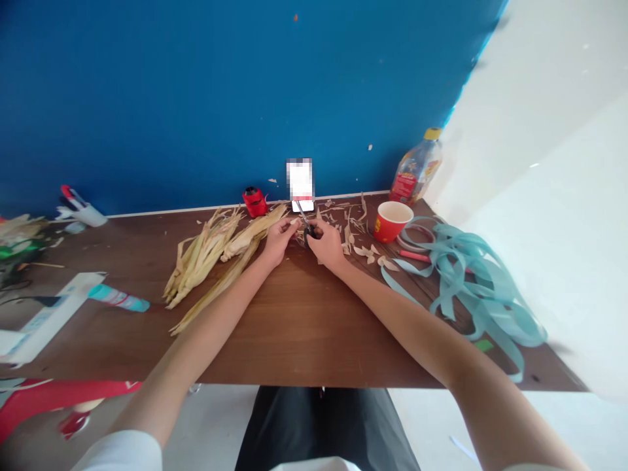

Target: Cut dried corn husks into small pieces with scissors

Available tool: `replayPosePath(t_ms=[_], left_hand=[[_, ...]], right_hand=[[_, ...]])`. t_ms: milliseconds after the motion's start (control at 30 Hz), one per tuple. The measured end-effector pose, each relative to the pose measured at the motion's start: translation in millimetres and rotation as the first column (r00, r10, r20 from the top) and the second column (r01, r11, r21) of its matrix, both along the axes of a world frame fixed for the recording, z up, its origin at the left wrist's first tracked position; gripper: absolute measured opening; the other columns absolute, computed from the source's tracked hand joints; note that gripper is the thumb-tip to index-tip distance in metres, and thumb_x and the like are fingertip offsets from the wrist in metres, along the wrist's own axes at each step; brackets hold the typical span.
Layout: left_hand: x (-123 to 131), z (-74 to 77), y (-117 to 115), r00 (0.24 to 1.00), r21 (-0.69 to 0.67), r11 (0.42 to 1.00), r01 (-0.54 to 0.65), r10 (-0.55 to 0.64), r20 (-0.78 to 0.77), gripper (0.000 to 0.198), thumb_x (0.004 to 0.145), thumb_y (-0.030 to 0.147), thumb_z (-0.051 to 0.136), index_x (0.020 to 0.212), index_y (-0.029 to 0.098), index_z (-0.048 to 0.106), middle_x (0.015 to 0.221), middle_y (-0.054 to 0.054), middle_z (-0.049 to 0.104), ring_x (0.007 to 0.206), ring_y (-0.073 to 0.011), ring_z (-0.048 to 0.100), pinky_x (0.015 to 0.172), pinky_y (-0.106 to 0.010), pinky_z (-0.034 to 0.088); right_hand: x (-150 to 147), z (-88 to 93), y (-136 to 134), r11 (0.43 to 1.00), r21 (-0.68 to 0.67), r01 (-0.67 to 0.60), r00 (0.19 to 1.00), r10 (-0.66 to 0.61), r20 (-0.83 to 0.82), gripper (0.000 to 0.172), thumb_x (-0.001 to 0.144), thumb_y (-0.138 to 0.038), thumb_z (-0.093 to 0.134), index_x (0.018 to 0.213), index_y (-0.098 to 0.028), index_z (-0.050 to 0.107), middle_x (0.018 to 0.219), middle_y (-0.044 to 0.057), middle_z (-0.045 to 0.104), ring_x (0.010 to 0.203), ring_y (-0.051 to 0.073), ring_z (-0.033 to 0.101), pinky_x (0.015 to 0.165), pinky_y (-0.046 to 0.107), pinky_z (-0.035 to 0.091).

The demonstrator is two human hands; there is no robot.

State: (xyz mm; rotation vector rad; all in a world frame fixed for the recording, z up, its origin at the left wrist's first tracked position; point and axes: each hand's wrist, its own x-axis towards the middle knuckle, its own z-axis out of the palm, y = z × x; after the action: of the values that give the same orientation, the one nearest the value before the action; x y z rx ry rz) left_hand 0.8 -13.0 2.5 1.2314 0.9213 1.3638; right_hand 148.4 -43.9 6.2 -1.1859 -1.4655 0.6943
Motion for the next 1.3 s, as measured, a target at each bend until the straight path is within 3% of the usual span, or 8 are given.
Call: replayPosePath(t_ms=[133, 267, 367, 567, 833, 1300], left_hand=[[-3.6, -0.4, 3.8, 0.991, -0.063, 0.995, -0.079, 0.085, 0.108, 0.035, 0.074, 0.047, 0.075, 0.083, 0.015, 0.063, 0.074, -0.001, 0.064, 0.059, -0.0068, 0.052, 0.058, -0.021, 0.044], [-6.1, -0.5, 6.7, 0.973, -0.091, 0.992, -0.09, 0.107, 0.202, 0.031, 0.076, 0.041, 0.073, 0.072, 0.016, 0.054, 0.069, 0.0, 0.059, 0.057, -0.0059, 0.049, 0.056, -0.021, 0.041], [-5.3, 1.4, 5.8, 0.971, -0.103, 0.99, -0.096, 0.116, 0.21, 0.027, 0.076, 0.035, 0.072, 0.071, 0.016, 0.053, 0.068, 0.001, 0.058, 0.056, -0.0064, 0.049, 0.055, -0.021, 0.04], [-2.5, 2.7, 3.9, 0.985, -0.107, 0.991, -0.086, 0.101, 0.143, 0.022, 0.073, 0.031, 0.071, 0.071, 0.016, 0.055, 0.069, 0.001, 0.06, 0.057, -0.0065, 0.051, 0.056, -0.02, 0.04], [-3.6, 1.4, 4.5, 0.991, -0.095, 0.994, -0.056, 0.067, 0.119, 0.03, 0.075, 0.04, 0.073, 0.072, 0.016, 0.055, 0.069, 0.001, 0.059, 0.057, -0.0069, 0.052, 0.058, -0.022, 0.043], [-5.1, -1.4, 7.0, 0.983, -0.079, 0.992, -0.1, 0.111, 0.147, 0.031, 0.07, 0.04, 0.077, 0.073, 0.016, 0.058, 0.067, 0.001, 0.059, 0.057, -0.0061, 0.05, 0.054, -0.019, 0.042]], right_hand=[[-1.5, 1.6, -3.1, 1.0, 0.021, -0.009, 0.995, 0.007, 0.101, 0.038, 0.07, -0.03, 0.061, 0.106, -0.019, 0.07, 0.079, 0.003, 0.071, 0.074, 0.021, 0.066, 0.071, 0.032, 0.052], [-3.6, 5.6, -9.4, 0.999, 0.025, 0.038, 0.951, -0.044, 0.307, 0.037, 0.071, -0.027, 0.059, 0.106, -0.025, 0.07, 0.072, -0.001, 0.068, 0.067, 0.02, 0.062, 0.067, 0.031, 0.049], [-4.4, 7.9, -11.2, 0.998, 0.027, 0.063, 0.928, -0.068, 0.365, 0.037, 0.07, -0.025, 0.058, 0.104, -0.027, 0.071, 0.069, -0.001, 0.066, 0.064, 0.02, 0.061, 0.065, 0.031, 0.048], [-3.0, 6.1, -8.2, 0.999, 0.038, 0.027, 0.936, -0.039, 0.35, 0.034, 0.07, -0.026, 0.059, 0.102, -0.027, 0.073, 0.073, -0.001, 0.069, 0.067, 0.02, 0.062, 0.066, 0.031, 0.049], [-1.9, 2.7, -4.8, 0.998, 0.025, -0.055, 0.966, 0.047, 0.255, 0.033, 0.074, -0.027, 0.062, 0.105, -0.025, 0.075, 0.091, 0.002, 0.076, 0.081, 0.024, 0.068, 0.074, 0.034, 0.052], [0.3, 0.1, -3.7, 0.999, -0.01, -0.048, 0.967, 0.049, 0.249, 0.031, 0.073, -0.027, 0.063, 0.1, -0.024, 0.078, 0.079, 0.0, 0.076, 0.075, 0.026, 0.07, 0.067, 0.034, 0.054]])
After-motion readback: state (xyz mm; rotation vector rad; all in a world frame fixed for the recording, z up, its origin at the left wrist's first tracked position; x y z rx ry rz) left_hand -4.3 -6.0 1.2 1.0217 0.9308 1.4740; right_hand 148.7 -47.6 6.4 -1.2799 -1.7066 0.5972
